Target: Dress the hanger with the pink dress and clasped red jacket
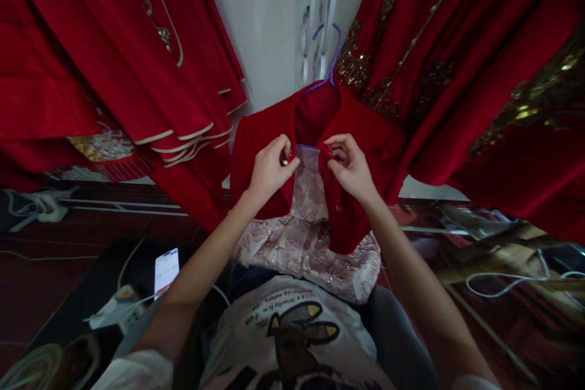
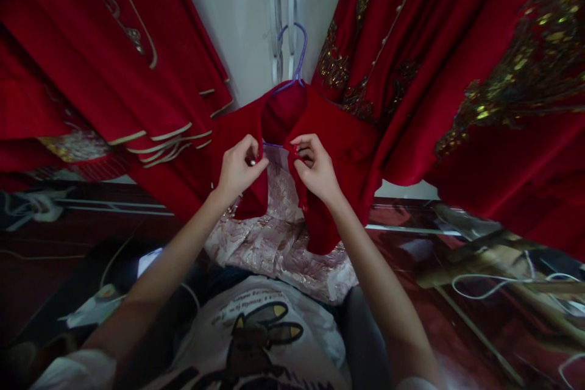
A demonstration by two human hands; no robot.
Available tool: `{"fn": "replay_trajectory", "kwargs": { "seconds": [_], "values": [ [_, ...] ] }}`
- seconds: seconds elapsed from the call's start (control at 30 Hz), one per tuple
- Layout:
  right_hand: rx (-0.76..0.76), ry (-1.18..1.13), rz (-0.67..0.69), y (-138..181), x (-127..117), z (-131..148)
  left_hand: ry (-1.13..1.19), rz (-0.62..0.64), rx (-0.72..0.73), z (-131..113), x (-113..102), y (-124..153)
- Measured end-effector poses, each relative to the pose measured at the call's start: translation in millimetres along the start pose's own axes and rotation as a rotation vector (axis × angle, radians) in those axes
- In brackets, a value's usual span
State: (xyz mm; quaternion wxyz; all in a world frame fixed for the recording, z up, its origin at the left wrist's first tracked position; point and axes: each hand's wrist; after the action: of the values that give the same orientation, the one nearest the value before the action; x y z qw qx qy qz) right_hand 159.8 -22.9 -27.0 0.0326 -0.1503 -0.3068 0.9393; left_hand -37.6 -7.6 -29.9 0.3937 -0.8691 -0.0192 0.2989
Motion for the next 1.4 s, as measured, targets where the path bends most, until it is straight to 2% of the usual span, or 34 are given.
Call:
{"fn": "replay_trajectory", "kwargs": {
  "seconds": [0.13,0.27,0.33,0.5,0.83,1.07,1.4],
  "values": [
    [-0.017,0.023,-0.035,8.8,5.9,1.0,0.354,-0.006,-0.056,-7.8,21.5,-7.8],
    [-0.009,0.057,0.029,15.9,7.1,1.8,0.484,-0.085,-0.091,-7.1,29.6,-5.9],
    [-0.021,0.063,0.014,16.9,8.8,0.9,0.507,-0.118,-0.099,-4.7,29.8,-3.3],
    [-0.022,0.105,-0.064,14.7,14.1,-0.5,0.465,-0.158,-0.150,-0.9,28.5,1.0],
    [-0.059,0.150,-0.062,11.4,14.3,-2.3,0.381,-0.064,-0.079,-10.5,23.9,-7.3],
    [-0.061,0.173,-0.116,10.3,15.2,-4.4,0.251,0.071,0.014,-12.8,14.5,-9.0],
    [0.013,0.022,-0.198,7.5,16.5,-11.8,0.196,0.076,0.072,-16.7,17.1,-18.2]
  ]
}}
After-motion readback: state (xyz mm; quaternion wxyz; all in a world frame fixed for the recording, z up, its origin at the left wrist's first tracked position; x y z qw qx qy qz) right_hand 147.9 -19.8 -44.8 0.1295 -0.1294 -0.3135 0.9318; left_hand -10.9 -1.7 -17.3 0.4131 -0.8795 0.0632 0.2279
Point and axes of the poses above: each hand's wrist, its own y-axis away from the middle knuckle, its own x-axis out of the palm, z = x × y, and after that the axes turned 8 degrees about y, right-handed
